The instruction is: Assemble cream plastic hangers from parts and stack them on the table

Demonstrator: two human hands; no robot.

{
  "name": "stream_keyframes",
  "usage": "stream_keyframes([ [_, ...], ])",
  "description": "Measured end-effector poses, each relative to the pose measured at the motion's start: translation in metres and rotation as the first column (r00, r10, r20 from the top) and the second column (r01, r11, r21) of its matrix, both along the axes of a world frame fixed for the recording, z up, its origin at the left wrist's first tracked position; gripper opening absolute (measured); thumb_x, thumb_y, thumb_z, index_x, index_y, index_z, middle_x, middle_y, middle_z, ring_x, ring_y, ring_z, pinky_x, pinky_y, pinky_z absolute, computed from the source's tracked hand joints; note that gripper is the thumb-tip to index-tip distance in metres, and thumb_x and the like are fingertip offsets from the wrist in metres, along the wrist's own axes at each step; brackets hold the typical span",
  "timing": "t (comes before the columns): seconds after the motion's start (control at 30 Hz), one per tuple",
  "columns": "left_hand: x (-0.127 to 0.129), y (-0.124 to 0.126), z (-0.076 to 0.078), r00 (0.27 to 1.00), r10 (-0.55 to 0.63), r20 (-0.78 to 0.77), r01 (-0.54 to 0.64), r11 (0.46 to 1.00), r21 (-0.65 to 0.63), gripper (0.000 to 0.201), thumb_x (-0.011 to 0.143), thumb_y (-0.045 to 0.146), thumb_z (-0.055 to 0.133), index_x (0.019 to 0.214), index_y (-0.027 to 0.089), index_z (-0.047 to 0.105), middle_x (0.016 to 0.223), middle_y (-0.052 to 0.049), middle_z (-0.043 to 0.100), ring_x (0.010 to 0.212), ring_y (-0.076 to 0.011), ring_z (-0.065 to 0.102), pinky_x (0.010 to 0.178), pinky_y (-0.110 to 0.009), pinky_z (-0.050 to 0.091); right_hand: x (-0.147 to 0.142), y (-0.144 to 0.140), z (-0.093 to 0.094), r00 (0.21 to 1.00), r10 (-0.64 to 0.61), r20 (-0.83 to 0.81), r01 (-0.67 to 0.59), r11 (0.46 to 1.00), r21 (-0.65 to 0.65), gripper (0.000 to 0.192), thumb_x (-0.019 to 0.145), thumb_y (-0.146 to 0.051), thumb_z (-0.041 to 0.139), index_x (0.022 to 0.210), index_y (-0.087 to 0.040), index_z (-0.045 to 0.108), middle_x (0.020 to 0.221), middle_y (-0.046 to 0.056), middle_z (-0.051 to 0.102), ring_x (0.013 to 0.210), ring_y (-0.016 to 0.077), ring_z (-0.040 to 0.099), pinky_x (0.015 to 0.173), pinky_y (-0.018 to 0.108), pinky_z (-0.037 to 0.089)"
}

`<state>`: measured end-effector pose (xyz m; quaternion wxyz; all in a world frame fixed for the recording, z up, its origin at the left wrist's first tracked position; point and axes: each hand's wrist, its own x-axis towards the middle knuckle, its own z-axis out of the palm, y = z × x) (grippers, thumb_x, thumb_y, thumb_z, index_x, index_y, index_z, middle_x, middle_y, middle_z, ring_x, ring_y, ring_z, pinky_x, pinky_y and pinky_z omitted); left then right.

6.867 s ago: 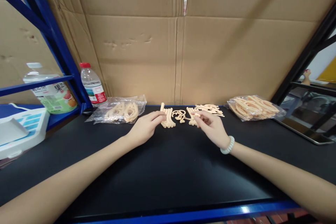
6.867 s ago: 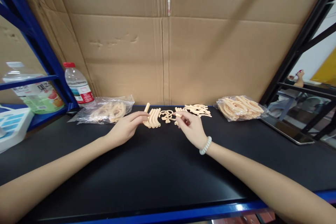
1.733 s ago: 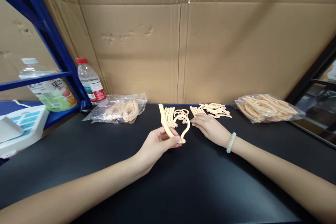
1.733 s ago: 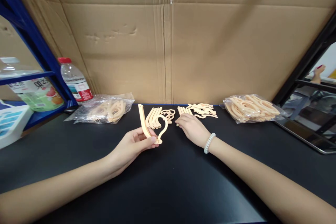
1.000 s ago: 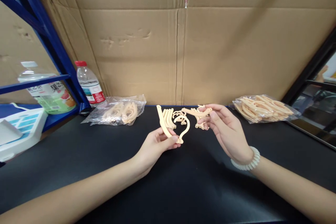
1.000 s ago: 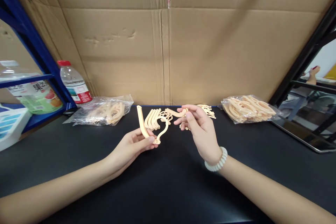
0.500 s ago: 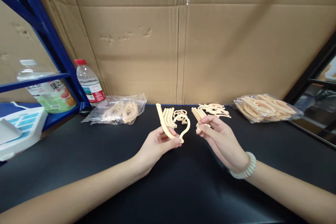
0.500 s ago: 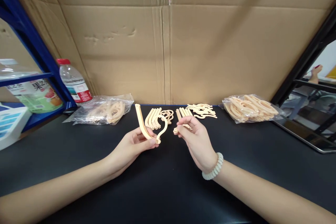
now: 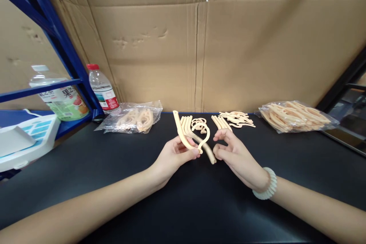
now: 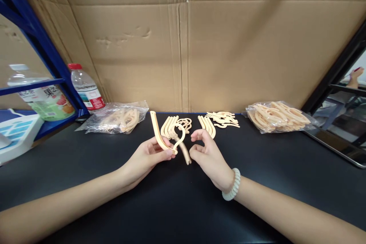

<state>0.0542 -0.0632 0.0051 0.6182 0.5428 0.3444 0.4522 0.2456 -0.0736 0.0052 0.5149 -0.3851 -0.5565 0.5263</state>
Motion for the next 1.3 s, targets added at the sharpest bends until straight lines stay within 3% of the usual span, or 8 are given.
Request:
stream_keyframes([
  [0.2,0.0,-0.001,0.004,0.998,0.046,0.044,-0.044,0.998,-0.046,0.025,0.07,0.017,0.079,0.084,0.015,0.059,0.08,-0.002,0.065,0.076,-0.0139,0.063,0.077,-0.028,0.049,0.003,0.003,-0.003,0.935,0.067,0.349,-0.101,0.992,0.08,0.02,0.072,-0.014,0.051,0.091,-0.021,0.05,0.082,-0.002,0.05,0.063,0.0112,0.046,0.058,0.026,0.039],
  [0.33,0.001,-0.002,0.005,0.984,0.089,0.152,-0.078,0.994,-0.078,0.023,0.069,0.016,0.079,0.08,0.015,0.058,0.076,0.0,0.063,0.072,-0.0112,0.061,0.073,-0.023,0.049,0.001,-0.007,0.002,0.675,-0.039,0.737,-0.33,0.878,0.348,0.022,0.085,-0.016,0.05,0.105,-0.02,0.058,0.087,0.003,0.053,0.079,0.0179,0.05,0.074,0.034,0.043],
  [0.43,0.001,-0.001,0.006,0.966,0.121,0.228,-0.1,0.99,-0.104,0.023,0.068,0.015,0.079,0.079,0.015,0.059,0.076,0.001,0.062,0.071,-0.0106,0.06,0.071,-0.022,0.049,-0.001,-0.016,0.006,0.474,-0.083,0.876,-0.524,0.773,0.357,0.034,0.09,-0.019,0.051,0.123,-0.024,0.054,0.099,0.007,0.052,0.09,0.0212,0.049,0.083,0.039,0.043],
  [0.6,0.001,-0.001,0.006,0.946,0.172,0.276,-0.135,0.98,-0.149,0.023,0.065,0.013,0.08,0.076,0.015,0.06,0.077,0.0,0.063,0.072,-0.0105,0.06,0.072,-0.022,0.05,-0.001,-0.018,0.009,0.36,-0.132,0.924,-0.574,0.749,0.331,0.029,0.093,-0.027,0.05,0.122,-0.022,0.055,0.097,0.007,0.054,0.087,0.0215,0.049,0.079,0.037,0.042],
  [0.9,-0.001,-0.002,0.007,0.946,0.16,0.28,-0.121,0.981,-0.15,0.022,0.065,0.012,0.08,0.075,0.014,0.06,0.074,0.001,0.062,0.07,-0.0094,0.059,0.072,-0.022,0.05,0.001,-0.011,0.009,0.423,-0.081,0.902,-0.594,0.727,0.344,0.007,0.093,-0.023,0.054,0.088,-0.02,0.054,0.087,0.002,0.063,0.084,0.0182,0.051,0.076,0.032,0.039],
  [1.03,0.0,-0.003,0.007,0.951,0.149,0.271,-0.109,0.982,-0.155,0.023,0.065,0.013,0.081,0.075,0.015,0.06,0.074,0.001,0.062,0.072,-0.0101,0.059,0.073,-0.023,0.049,0.003,-0.009,0.009,0.62,-0.029,0.784,-0.456,0.799,0.391,0.01,0.097,-0.022,0.044,0.089,-0.022,0.05,0.076,0.0,0.06,0.069,0.015,0.054,0.066,0.027,0.041],
  [1.17,0.0,-0.003,0.008,0.951,0.144,0.273,-0.103,0.982,-0.16,0.024,0.064,0.013,0.081,0.075,0.015,0.06,0.075,0.001,0.063,0.073,-0.0105,0.059,0.075,-0.023,0.048,0.005,-0.009,0.009,0.822,0.069,0.565,-0.281,0.913,0.297,0.011,0.1,-0.03,0.038,0.096,-0.023,0.046,0.054,-0.007,0.056,0.05,0.0122,0.054,0.057,0.024,0.042],
  [1.3,-0.002,-0.002,0.006,0.953,0.137,0.271,-0.094,0.982,-0.164,0.024,0.065,0.012,0.08,0.075,0.015,0.059,0.076,0.0,0.064,0.074,-0.0108,0.06,0.076,-0.023,0.048,0.003,-0.008,0.012,0.937,0.121,0.328,-0.184,0.969,0.167,0.019,0.099,-0.041,0.039,0.094,-0.023,0.045,0.056,-0.003,0.064,0.053,0.015,0.063,0.049,0.023,0.045],
])
